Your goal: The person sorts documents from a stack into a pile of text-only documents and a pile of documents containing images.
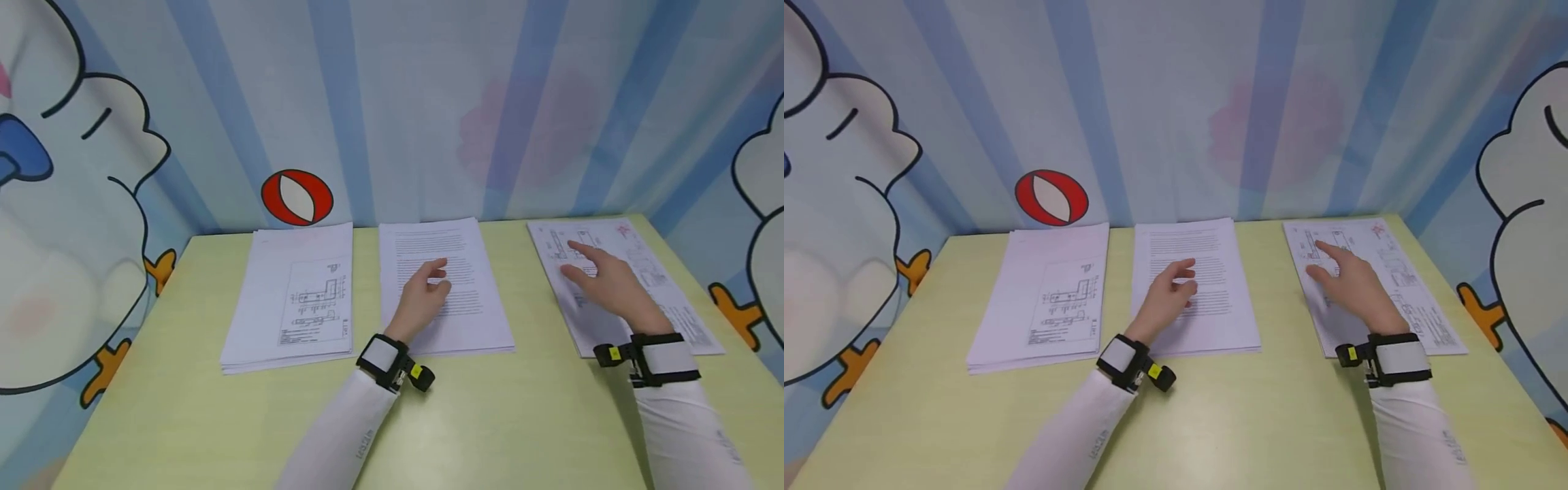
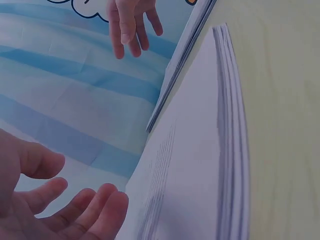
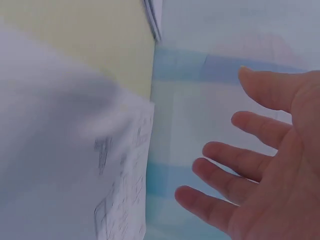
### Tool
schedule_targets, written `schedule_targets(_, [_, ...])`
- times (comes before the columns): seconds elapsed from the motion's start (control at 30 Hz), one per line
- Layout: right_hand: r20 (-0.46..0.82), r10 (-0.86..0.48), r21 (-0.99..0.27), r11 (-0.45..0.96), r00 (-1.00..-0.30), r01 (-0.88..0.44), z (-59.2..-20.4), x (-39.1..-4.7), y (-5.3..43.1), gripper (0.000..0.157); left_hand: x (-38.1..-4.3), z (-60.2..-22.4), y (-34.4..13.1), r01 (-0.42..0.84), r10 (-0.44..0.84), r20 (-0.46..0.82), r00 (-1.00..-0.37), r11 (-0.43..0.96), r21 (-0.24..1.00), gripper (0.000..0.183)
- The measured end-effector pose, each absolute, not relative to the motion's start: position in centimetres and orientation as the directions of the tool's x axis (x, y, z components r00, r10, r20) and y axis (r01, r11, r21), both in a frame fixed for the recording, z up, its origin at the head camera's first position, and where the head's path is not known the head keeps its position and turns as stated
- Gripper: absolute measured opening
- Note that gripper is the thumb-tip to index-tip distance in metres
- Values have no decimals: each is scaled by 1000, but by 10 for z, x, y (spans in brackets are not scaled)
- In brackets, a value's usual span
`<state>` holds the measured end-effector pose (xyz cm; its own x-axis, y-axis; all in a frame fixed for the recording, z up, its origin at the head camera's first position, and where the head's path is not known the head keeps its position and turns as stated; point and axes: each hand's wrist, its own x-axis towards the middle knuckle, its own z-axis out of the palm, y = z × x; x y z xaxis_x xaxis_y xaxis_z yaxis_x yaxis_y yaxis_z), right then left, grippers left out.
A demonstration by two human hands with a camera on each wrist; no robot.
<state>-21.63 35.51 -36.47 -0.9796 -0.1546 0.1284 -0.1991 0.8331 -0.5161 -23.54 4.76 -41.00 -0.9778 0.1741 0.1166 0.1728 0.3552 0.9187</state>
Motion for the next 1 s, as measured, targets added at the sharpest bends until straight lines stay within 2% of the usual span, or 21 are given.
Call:
schedule_targets(0.2, [105,-102,-529,837,-989,-143,-374,-219,378,69,-231,-414,76,159,225,83,-971,348,924,44])
schedule_targets(0.53, [-31,78,-532,843,-996,82,-390,-219,423,79,-214,-418,128,75,361,-34,-932,283,956,42])
schedule_targets(0.67, [-71,168,-533,827,-983,179,-394,-217,432,82,-208,-419,143,34,384,-61,-921,237,971,43])
schedule_targets(0.87, [-175,281,-521,787,-943,331,-397,-213,440,84,-198,-425,166,-8,405,-108,-908,241,970,44])
schedule_targets(1.0, [-185,344,-534,752,-921,388,-399,-211,444,82,-193,-429,179,-106,423,-158,-892,144,984,43])
